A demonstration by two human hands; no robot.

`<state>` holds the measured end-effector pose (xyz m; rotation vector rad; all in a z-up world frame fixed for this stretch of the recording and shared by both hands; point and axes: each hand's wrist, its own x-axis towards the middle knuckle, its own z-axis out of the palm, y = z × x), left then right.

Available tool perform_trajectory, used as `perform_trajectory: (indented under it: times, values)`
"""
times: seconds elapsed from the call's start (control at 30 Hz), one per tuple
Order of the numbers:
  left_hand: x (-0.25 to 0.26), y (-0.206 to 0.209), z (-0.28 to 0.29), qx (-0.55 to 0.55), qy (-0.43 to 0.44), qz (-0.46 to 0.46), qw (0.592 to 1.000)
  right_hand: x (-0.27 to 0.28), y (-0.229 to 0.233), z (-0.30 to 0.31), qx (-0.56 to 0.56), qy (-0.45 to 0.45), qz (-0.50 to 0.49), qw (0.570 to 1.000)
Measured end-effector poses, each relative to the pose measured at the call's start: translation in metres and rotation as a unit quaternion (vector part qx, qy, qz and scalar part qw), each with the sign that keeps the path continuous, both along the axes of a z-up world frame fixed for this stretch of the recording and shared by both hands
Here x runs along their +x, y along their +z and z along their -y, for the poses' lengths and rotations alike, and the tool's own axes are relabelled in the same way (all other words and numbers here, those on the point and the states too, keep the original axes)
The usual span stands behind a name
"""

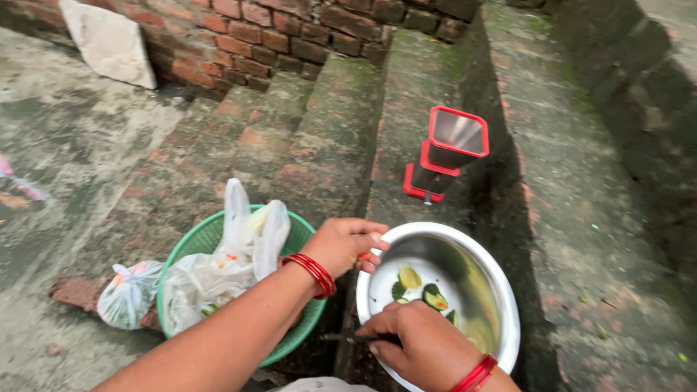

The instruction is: The person slices a bitter melon with a knife over a metal bowl, then picks up a small vegetable and trims it with the knife before placing it back into a green basket.

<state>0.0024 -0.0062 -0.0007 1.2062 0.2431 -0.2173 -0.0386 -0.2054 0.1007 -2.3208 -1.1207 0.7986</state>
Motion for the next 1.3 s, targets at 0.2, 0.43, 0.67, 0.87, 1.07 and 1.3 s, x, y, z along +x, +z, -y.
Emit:
perform_trajectory:
  times: [0.2, 0.43, 0.67, 0.87, 1.07, 1.3]
  values:
    - [-0.023, -0.05, -0.049, -0.233, 0.166, -0.108, 0.952, 0.003, -0.002, -0.008, 0.067, -0.064, 0.033, 0.995]
    - [-0.07, -0.073, -0.089, -0.232, 0.247, -0.163, 0.927, 0.024, -0.043, -0.085, 0.084, -0.098, 0.143, 0.981]
    - [-0.085, -0.093, -0.1, -0.295, 0.233, -0.13, 0.918, -0.005, -0.069, -0.112, -0.002, -0.106, 0.107, 0.989]
    - [-0.08, -0.099, -0.099, -0.296, 0.246, -0.143, 0.912, -0.011, -0.069, -0.109, 0.007, -0.09, 0.099, 0.991]
    - [-0.07, -0.1, -0.093, -0.278, 0.251, -0.165, 0.912, -0.003, -0.075, -0.116, 0.019, -0.074, 0.142, 0.987]
    - [-0.069, -0.095, -0.1, -0.271, 0.254, -0.203, 0.906, 0.013, -0.08, -0.129, -0.033, -0.048, 0.177, 0.983]
